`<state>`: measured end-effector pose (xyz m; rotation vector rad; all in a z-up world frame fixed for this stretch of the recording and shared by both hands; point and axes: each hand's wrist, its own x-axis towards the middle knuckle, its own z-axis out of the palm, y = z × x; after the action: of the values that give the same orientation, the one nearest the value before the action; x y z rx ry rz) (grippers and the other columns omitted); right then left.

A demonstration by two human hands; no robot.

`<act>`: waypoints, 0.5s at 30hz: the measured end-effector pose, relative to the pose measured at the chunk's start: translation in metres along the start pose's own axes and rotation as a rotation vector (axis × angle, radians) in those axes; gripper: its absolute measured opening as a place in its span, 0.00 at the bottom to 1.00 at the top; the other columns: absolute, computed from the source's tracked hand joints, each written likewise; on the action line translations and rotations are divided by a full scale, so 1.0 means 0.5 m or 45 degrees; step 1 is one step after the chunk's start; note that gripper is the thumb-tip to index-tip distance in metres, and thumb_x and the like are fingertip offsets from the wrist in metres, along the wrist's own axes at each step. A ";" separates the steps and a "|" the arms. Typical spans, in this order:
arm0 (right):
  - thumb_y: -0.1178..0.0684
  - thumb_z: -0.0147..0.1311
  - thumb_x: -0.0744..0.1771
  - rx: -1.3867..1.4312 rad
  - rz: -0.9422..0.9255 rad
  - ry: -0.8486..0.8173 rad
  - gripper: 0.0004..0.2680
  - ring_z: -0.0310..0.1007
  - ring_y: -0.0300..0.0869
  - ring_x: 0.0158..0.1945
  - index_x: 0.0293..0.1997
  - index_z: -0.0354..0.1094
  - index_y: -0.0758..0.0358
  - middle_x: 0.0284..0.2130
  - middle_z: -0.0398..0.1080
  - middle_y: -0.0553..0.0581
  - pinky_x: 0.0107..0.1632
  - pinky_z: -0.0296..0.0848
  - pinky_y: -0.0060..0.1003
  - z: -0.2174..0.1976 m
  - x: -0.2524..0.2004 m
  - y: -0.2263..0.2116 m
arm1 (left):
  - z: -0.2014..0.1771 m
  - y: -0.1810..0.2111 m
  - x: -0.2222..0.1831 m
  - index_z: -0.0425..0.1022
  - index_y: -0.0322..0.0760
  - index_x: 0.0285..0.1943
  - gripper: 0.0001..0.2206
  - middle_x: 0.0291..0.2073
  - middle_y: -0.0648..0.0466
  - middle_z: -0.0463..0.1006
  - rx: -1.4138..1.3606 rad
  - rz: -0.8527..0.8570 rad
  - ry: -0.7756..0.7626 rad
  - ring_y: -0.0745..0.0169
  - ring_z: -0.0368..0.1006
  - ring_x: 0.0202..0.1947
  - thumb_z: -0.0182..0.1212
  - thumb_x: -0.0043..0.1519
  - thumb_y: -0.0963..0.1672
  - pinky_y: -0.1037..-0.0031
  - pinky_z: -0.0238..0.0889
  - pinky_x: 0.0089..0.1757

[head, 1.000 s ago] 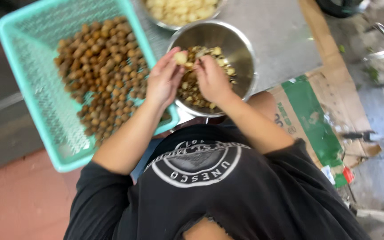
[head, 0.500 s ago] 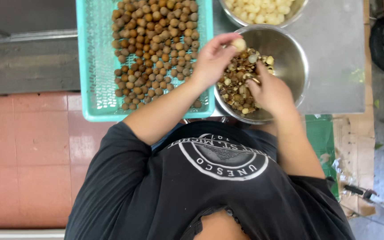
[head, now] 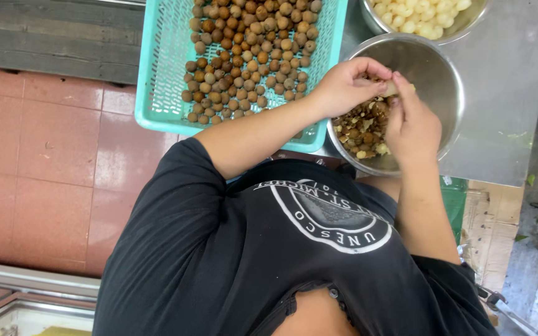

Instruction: The person peels brown nuts by hand, separating the shells from the kernels. Shells are placed into a metal bowl, and peeled kernels are placed into a separate bowl. The person handles the nuts one at a time from a green basket.

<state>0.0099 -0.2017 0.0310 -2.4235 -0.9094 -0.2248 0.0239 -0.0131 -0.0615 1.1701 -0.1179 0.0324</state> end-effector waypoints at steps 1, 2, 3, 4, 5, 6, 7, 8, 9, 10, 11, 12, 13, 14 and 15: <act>0.61 0.53 0.72 -0.022 -0.061 0.061 0.17 0.77 0.59 0.44 0.70 0.66 0.52 0.44 0.76 0.66 0.46 0.75 0.49 0.007 0.001 0.007 | 0.000 -0.004 0.002 0.75 0.31 0.55 0.10 0.46 0.53 0.81 -0.053 -0.053 0.002 0.70 0.79 0.43 0.64 0.66 0.39 0.79 0.74 0.41; 0.62 0.53 0.71 -0.044 -0.122 0.121 0.16 0.78 0.58 0.44 0.69 0.67 0.53 0.44 0.76 0.65 0.46 0.75 0.48 0.015 0.001 0.014 | -0.002 -0.006 0.002 0.75 0.31 0.55 0.10 0.45 0.53 0.81 -0.129 -0.120 0.010 0.71 0.78 0.41 0.64 0.66 0.39 0.79 0.74 0.41; 0.63 0.54 0.71 -0.067 -0.155 0.147 0.16 0.77 0.57 0.42 0.68 0.68 0.55 0.42 0.76 0.64 0.45 0.75 0.48 0.022 0.003 0.021 | -0.003 -0.006 0.006 0.75 0.31 0.55 0.10 0.44 0.54 0.80 -0.205 -0.182 0.013 0.72 0.76 0.39 0.63 0.67 0.39 0.80 0.73 0.40; 0.64 0.54 0.71 -0.091 -0.189 0.174 0.16 0.77 0.57 0.41 0.68 0.68 0.56 0.40 0.75 0.64 0.44 0.74 0.48 0.031 0.004 0.027 | -0.005 -0.005 0.009 0.75 0.32 0.55 0.09 0.43 0.55 0.79 -0.280 -0.244 0.017 0.72 0.75 0.38 0.62 0.67 0.39 0.80 0.73 0.39; 0.64 0.54 0.70 -0.117 -0.222 0.193 0.16 0.77 0.57 0.39 0.67 0.69 0.57 0.37 0.75 0.64 0.43 0.74 0.48 0.039 0.002 0.034 | -0.005 -0.006 0.009 0.75 0.32 0.55 0.09 0.43 0.54 0.80 -0.284 -0.232 0.035 0.72 0.75 0.36 0.60 0.67 0.39 0.80 0.72 0.38; 0.64 0.54 0.70 -0.094 -0.271 0.250 0.16 0.77 0.57 0.39 0.67 0.69 0.58 0.38 0.75 0.64 0.43 0.74 0.48 0.047 0.001 0.042 | -0.004 -0.007 0.009 0.76 0.31 0.54 0.09 0.43 0.54 0.80 -0.287 -0.221 0.053 0.71 0.75 0.34 0.58 0.66 0.39 0.80 0.72 0.36; 0.65 0.54 0.71 -0.069 -0.321 0.307 0.15 0.77 0.57 0.39 0.66 0.69 0.60 0.38 0.75 0.65 0.43 0.75 0.47 0.056 0.001 0.050 | -0.005 -0.005 0.010 0.76 0.31 0.53 0.09 0.43 0.54 0.81 -0.288 -0.209 0.073 0.71 0.75 0.33 0.56 0.66 0.39 0.80 0.72 0.35; 0.65 0.53 0.71 -0.043 -0.372 0.364 0.15 0.77 0.57 0.39 0.66 0.69 0.61 0.39 0.75 0.65 0.43 0.75 0.47 0.060 0.002 0.061 | -0.006 -0.002 0.011 0.76 0.32 0.53 0.09 0.44 0.54 0.81 -0.245 -0.207 0.091 0.70 0.76 0.35 0.57 0.66 0.39 0.79 0.72 0.35; 0.65 0.52 0.72 0.011 -0.423 0.418 0.14 0.78 0.56 0.42 0.68 0.67 0.62 0.42 0.75 0.66 0.45 0.77 0.46 0.061 0.004 0.075 | -0.006 0.000 0.012 0.76 0.33 0.54 0.10 0.45 0.54 0.82 -0.202 -0.205 0.113 0.69 0.77 0.37 0.57 0.65 0.39 0.79 0.72 0.36; 0.65 0.50 0.74 0.066 -0.476 0.471 0.14 0.79 0.55 0.45 0.69 0.66 0.64 0.46 0.76 0.67 0.46 0.78 0.45 0.059 0.007 0.089 | -0.005 0.002 0.011 0.77 0.35 0.55 0.10 0.45 0.53 0.82 -0.160 -0.203 0.135 0.69 0.78 0.38 0.57 0.65 0.39 0.78 0.72 0.37; 0.65 0.48 0.75 0.128 -0.530 0.522 0.13 0.81 0.55 0.48 0.71 0.64 0.65 0.50 0.76 0.69 0.47 0.80 0.44 0.059 0.013 0.102 | -0.003 0.004 0.005 0.78 0.36 0.54 0.10 0.47 0.55 0.83 0.087 -0.047 0.125 0.67 0.80 0.42 0.58 0.66 0.39 0.76 0.74 0.41; 0.63 0.47 0.76 0.149 -0.532 0.591 0.13 0.82 0.54 0.49 0.71 0.62 0.67 0.52 0.76 0.69 0.49 0.81 0.45 0.053 0.027 0.117 | 0.000 0.007 0.000 0.79 0.38 0.54 0.09 0.48 0.56 0.84 0.334 0.109 0.115 0.65 0.82 0.45 0.59 0.67 0.40 0.75 0.76 0.45; 0.62 0.46 0.77 0.167 -0.535 0.665 0.13 0.82 0.53 0.51 0.72 0.60 0.68 0.53 0.76 0.69 0.51 0.81 0.46 0.047 0.048 0.133 | 0.004 0.012 -0.003 0.80 0.39 0.54 0.08 0.49 0.57 0.85 0.583 0.265 0.097 0.64 0.84 0.48 0.60 0.68 0.41 0.73 0.78 0.50; 0.61 0.46 0.74 0.336 -0.274 0.741 0.13 0.72 0.48 0.41 0.69 0.60 0.70 0.46 0.74 0.68 0.43 0.71 0.41 0.041 0.077 0.150 | 0.007 0.018 -0.006 0.80 0.40 0.54 0.08 0.49 0.57 0.84 0.743 0.267 0.026 0.61 0.82 0.50 0.61 0.67 0.41 0.71 0.76 0.52; 0.61 0.45 0.72 0.514 -0.005 0.782 0.13 0.62 0.45 0.31 0.66 0.60 0.73 0.38 0.72 0.67 0.35 0.60 0.38 0.040 0.108 0.166 | 0.012 0.023 -0.011 0.80 0.42 0.54 0.09 0.50 0.56 0.83 0.899 0.266 -0.048 0.59 0.81 0.52 0.62 0.66 0.42 0.68 0.74 0.53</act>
<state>0.1042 -0.2133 -0.0034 -1.8153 -0.6025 -0.6723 0.0172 -0.0141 -0.0492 1.8598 -0.2760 0.2526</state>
